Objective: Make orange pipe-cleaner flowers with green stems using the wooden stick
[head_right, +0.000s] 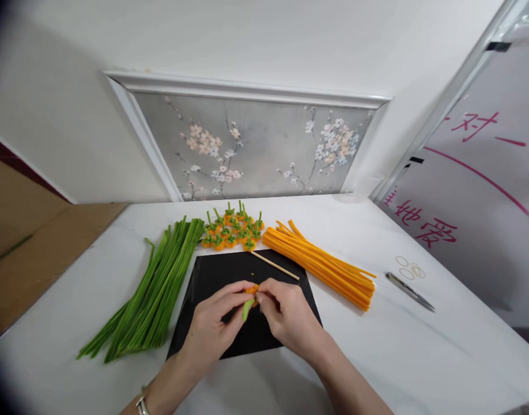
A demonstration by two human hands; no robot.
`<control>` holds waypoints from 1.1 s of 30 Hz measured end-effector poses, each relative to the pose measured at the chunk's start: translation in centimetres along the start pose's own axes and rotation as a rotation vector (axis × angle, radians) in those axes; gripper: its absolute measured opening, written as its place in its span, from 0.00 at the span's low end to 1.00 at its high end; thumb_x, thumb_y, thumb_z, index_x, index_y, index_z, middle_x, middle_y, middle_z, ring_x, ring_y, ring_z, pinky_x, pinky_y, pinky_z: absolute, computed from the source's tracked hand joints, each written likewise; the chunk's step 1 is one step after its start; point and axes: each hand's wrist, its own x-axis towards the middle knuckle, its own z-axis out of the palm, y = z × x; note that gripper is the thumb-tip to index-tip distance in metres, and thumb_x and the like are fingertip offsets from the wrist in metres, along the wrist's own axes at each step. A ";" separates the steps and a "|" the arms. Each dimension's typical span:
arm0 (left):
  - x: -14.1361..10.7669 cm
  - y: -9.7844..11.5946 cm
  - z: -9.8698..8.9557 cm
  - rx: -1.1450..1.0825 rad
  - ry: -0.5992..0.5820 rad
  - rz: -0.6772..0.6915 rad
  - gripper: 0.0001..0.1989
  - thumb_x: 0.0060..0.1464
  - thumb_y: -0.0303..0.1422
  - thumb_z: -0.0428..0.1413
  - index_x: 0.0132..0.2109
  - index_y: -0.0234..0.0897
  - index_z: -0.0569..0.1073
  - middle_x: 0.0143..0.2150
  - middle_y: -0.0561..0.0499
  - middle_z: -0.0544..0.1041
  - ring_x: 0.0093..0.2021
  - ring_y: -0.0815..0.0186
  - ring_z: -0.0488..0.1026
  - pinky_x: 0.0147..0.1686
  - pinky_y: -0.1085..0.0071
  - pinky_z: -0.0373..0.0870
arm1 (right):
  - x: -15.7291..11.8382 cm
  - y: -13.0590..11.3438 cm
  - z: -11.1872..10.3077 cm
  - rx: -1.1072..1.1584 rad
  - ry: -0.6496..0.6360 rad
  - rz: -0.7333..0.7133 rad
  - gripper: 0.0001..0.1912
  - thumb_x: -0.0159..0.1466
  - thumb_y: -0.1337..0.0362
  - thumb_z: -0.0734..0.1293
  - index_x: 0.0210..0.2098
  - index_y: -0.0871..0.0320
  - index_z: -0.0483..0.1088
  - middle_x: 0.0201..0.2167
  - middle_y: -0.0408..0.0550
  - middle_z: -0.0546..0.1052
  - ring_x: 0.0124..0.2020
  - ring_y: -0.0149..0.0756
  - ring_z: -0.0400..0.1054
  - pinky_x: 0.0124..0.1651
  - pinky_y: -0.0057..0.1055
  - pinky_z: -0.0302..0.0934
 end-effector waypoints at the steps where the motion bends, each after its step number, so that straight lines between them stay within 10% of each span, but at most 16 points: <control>1: 0.1 0.1 0.0 -0.040 -0.013 -0.077 0.11 0.54 0.20 0.54 0.39 0.37 0.78 0.43 0.46 0.80 0.42 0.64 0.78 0.44 0.71 0.76 | 0.0 0.2 -0.1 -0.116 0.022 -0.097 0.11 0.69 0.67 0.55 0.35 0.57 0.68 0.27 0.45 0.71 0.26 0.31 0.64 0.28 0.26 0.56; 9: 1.3 0.6 -1.0 -0.362 -0.300 -0.488 0.07 0.53 0.26 0.56 0.30 0.34 0.78 0.31 0.50 0.80 0.32 0.66 0.74 0.34 0.74 0.71 | 1.0 1.1 -1.4 -0.605 -0.083 -0.591 0.14 0.68 0.74 0.55 0.35 0.57 0.71 0.29 0.47 0.73 0.31 0.35 0.62 0.36 0.31 0.56; 21: 1.5 0.6 -1.2 -0.515 -0.161 -0.564 0.03 0.49 0.26 0.59 0.32 0.34 0.78 0.38 0.47 0.81 0.36 0.64 0.77 0.38 0.72 0.74 | 0.9 1.3 -1.9 -0.087 0.092 -0.212 0.05 0.67 0.70 0.61 0.38 0.57 0.68 0.31 0.45 0.73 0.30 0.30 0.67 0.33 0.26 0.61; 33: 1.0 0.4 -0.8 -0.189 -0.153 -0.297 0.08 0.52 0.23 0.56 0.34 0.36 0.80 0.40 0.47 0.81 0.40 0.64 0.78 0.41 0.73 0.74 | 0.6 0.2 -0.8 -0.221 0.011 -0.228 0.08 0.66 0.73 0.58 0.33 0.58 0.65 0.31 0.46 0.71 0.32 0.32 0.66 0.35 0.27 0.59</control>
